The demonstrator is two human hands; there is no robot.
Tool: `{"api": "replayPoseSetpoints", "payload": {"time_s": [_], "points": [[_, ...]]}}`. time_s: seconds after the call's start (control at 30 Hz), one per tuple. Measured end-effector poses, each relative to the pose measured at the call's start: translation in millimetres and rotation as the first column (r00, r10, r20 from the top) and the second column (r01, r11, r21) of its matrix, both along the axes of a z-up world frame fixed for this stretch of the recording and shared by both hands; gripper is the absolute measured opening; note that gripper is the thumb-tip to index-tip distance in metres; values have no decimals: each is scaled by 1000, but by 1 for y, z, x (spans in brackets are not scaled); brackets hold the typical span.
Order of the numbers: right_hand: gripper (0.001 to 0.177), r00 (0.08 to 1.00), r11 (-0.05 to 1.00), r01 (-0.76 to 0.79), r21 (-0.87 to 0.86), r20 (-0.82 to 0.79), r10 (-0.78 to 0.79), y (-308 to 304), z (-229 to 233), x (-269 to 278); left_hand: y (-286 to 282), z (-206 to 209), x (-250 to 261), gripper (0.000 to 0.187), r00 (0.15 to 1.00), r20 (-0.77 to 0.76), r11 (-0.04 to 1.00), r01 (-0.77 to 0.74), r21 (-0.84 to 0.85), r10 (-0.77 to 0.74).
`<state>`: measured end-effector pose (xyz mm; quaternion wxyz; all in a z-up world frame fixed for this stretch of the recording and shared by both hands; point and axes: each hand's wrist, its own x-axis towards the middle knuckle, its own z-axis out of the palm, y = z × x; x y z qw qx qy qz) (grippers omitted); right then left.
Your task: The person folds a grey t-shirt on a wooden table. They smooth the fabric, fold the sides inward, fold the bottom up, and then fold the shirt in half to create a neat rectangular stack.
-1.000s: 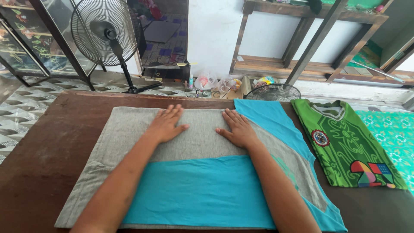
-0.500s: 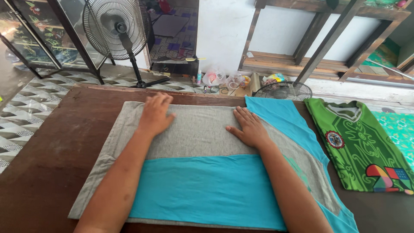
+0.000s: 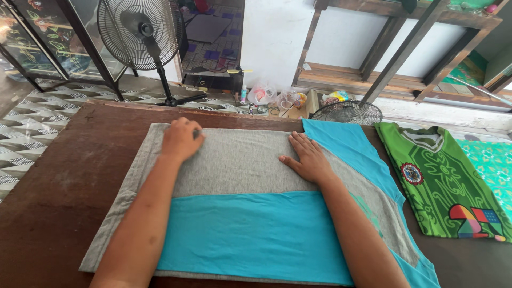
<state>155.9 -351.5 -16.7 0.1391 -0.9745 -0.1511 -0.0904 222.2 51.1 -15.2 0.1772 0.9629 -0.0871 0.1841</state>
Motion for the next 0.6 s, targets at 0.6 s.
{"api": "replayPoseSetpoints", "payload": {"time_s": [0.6], "points": [[88, 1000, 1000, 5, 7, -27, -5, 1, 3, -1, -42, 3, -16, 69, 922, -198, 935, 350, 64, -332]]}}
